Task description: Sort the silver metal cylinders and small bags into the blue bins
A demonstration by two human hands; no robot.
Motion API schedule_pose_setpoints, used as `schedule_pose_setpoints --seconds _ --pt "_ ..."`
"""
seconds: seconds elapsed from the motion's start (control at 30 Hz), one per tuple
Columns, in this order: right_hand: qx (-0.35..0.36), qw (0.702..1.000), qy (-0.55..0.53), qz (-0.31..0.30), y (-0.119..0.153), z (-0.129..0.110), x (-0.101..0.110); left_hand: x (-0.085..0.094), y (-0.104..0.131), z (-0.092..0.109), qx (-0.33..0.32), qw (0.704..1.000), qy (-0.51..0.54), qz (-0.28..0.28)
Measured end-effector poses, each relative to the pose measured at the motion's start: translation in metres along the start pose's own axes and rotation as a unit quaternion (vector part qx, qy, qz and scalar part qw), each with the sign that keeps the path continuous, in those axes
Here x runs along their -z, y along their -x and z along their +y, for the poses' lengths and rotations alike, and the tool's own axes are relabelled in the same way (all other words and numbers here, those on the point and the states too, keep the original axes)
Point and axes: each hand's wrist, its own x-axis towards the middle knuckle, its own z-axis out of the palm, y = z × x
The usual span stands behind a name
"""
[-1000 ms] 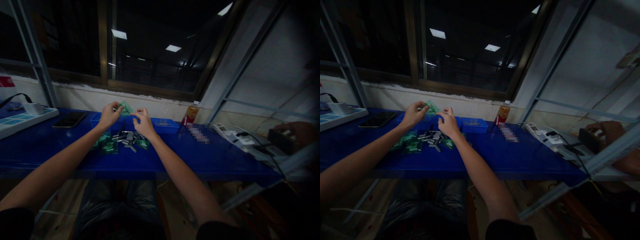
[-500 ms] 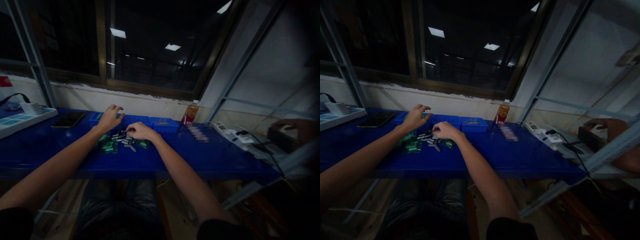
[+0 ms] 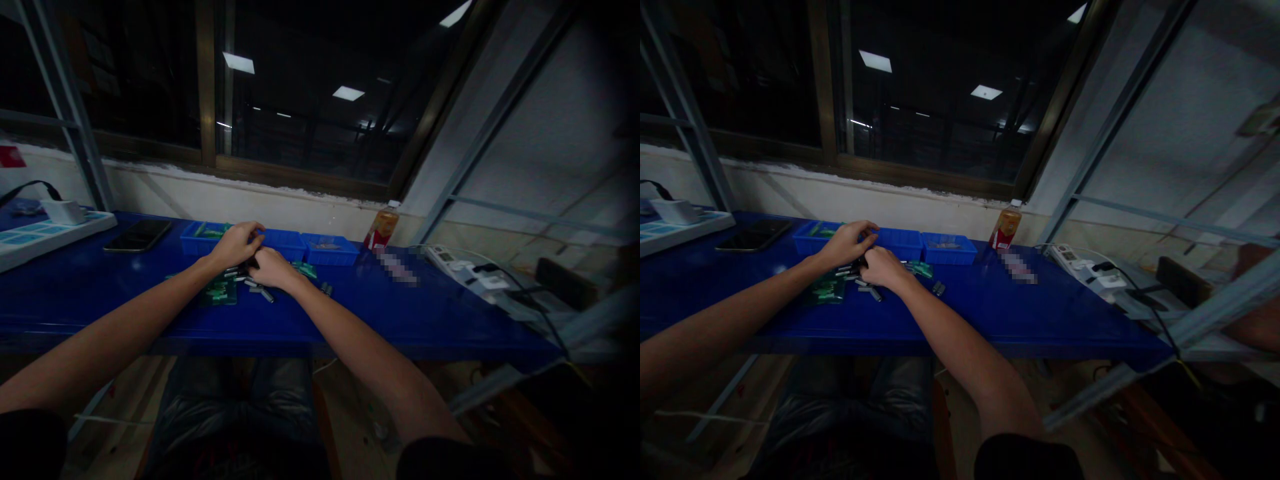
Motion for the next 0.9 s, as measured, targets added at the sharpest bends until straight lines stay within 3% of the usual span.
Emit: schedule_pose_setpoints --seconds 0.23,0.43,0.57,0.77,0.9 --pt "0.005 0.999 0.048 0.005 -0.003 -0.003 -0.002 0.005 0.000 0.006 0.016 1.000 0.005 0.010" --pt "-0.001 1.000 0.030 0.002 -0.008 -0.001 -0.013 0.010 -0.001 0.005 0.017 1.000 0.002 0.011" --pt "0.000 1.000 0.013 0.015 -0.009 0.000 -0.006 0.014 -0.001 0.009 0.009 1.000 0.001 0.001" --pt "-0.044 0.981 -0.127 0.143 -0.003 0.027 0.018 0.014 -0.002 0.009 0.016 0.999 0.029 0.032" --pt "-0.101 0.949 -0.233 0.185 -0.003 0.046 0.017 0.006 -0.001 0.004 -0.032 0.998 0.044 -0.011"
